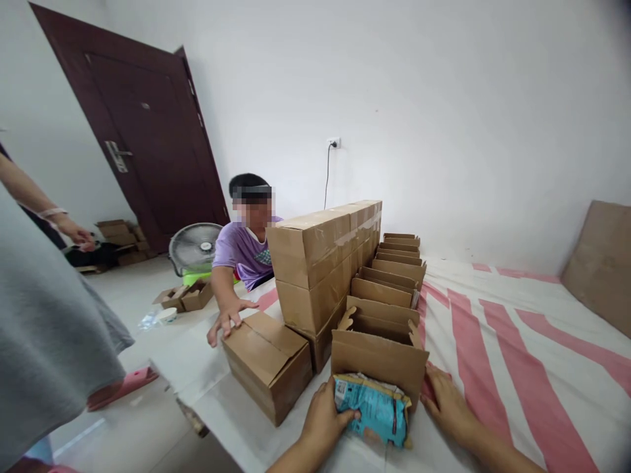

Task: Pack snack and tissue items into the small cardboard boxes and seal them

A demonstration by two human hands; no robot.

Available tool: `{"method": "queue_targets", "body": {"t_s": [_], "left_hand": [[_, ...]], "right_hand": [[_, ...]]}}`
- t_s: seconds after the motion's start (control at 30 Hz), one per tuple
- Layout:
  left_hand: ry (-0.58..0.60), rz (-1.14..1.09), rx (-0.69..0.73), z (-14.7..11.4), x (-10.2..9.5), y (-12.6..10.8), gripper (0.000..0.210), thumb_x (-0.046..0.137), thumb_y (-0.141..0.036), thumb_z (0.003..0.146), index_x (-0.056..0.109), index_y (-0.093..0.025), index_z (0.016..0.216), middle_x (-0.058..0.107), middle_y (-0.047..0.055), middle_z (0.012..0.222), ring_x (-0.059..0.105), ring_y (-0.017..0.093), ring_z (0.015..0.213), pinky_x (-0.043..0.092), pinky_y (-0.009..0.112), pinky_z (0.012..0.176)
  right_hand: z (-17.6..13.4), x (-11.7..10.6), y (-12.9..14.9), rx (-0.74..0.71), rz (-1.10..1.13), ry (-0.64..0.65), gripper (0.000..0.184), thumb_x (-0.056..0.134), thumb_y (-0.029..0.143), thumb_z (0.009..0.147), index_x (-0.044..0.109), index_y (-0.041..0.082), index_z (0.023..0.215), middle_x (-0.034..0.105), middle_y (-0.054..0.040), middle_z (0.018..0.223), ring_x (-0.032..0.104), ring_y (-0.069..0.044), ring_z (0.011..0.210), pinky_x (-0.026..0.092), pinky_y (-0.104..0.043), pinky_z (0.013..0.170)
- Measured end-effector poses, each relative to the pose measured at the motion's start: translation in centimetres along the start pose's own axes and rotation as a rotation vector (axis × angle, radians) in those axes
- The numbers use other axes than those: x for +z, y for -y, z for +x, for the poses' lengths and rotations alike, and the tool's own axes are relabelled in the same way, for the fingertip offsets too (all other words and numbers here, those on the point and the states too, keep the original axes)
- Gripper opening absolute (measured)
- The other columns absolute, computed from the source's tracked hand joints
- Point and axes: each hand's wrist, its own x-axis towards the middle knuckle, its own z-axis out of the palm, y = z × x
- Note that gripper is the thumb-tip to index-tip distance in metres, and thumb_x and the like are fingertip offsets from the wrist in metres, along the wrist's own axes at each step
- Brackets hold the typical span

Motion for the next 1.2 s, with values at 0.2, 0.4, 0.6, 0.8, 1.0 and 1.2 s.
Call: {"method": "queue_targets", "body": {"t_s": [0.2, 0.4, 0.6, 0.8, 1.0, 1.2], "left_hand": [[-0.097, 0.022, -0.003, 2.7, 0.7, -2.3, 0.061, 0.08, -0.02, 0.06, 0.059, -0.014, 0.116, 0.066, 0.014, 0.119, 0.059, 0.032, 0.117, 0.044, 0.038, 0.1], [-0.163, 0.064, -0.046, 1.6, 0.9, -2.8, 0.087, 0.077, -0.027, 0.065, 0.039, -0.002, 0.139, 0.052, 0.026, 0.138, 0.045, 0.038, 0.134, 0.034, 0.044, 0.112], [-0.203, 0.286, 0.26, -3.9, -2.7, -3.8, 0.068, 0.06, -0.024, 0.08, 0.04, 0.001, 0.141, 0.05, 0.029, 0.141, 0.049, 0.039, 0.132, 0.041, 0.049, 0.109], [-0.338, 0.384, 0.271, -0.7, -14.4, -4.5, 0.034, 0.05, -0.039, 0.088, 0.065, -0.018, 0.11, 0.066, 0.014, 0.119, 0.057, 0.03, 0.119, 0.042, 0.045, 0.108], [-0.337, 0.492, -0.069, 7.7, -24.2, -0.8, 0.043, 0.051, -0.044, 0.084, 0.069, -0.016, 0.111, 0.066, 0.017, 0.127, 0.052, 0.039, 0.126, 0.038, 0.053, 0.106], [-0.087, 0.491, -0.171, 6.8, -24.7, 2.1, 0.061, 0.052, -0.057, 0.079, 0.064, -0.018, 0.125, 0.073, 0.013, 0.119, 0.068, 0.034, 0.106, 0.052, 0.041, 0.089]], "right_hand": [[-1.8, -0.4, 1.5, 0.009, -0.277, 0.106, 0.063, 0.037, 0.045, 0.089, 0.052, 0.011, 0.14, 0.047, -0.0139, 0.15, 0.04, -0.03, 0.141, 0.032, -0.047, 0.119], [-1.8, -0.9, 2.1, -0.012, -0.297, 0.089, 0.062, 0.036, 0.041, 0.091, 0.053, 0.004, 0.137, 0.049, -0.0189, 0.148, 0.043, -0.033, 0.139, 0.032, -0.05, 0.118], [-1.9, -1.0, 2.3, -0.026, -0.31, 0.073, 0.057, 0.037, 0.039, 0.091, 0.057, 0.006, 0.134, 0.052, -0.0184, 0.145, 0.045, -0.033, 0.137, 0.034, -0.05, 0.115], [-2.0, -1.3, 2.6, -0.033, -0.316, 0.081, 0.057, 0.036, 0.037, 0.093, 0.056, 0.004, 0.134, 0.053, -0.0195, 0.144, 0.045, -0.034, 0.136, 0.034, -0.049, 0.114], [-2.2, -1.6, 2.9, -0.024, -0.327, 0.088, 0.055, 0.038, 0.036, 0.093, 0.053, 0.005, 0.137, 0.052, -0.0186, 0.145, 0.044, -0.033, 0.136, 0.033, -0.048, 0.114], [-2.2, -1.8, 3.4, -0.019, -0.32, 0.08, 0.052, 0.04, 0.035, 0.094, 0.054, 0.007, 0.135, 0.051, -0.0176, 0.146, 0.043, -0.031, 0.137, 0.032, -0.046, 0.114]]}}
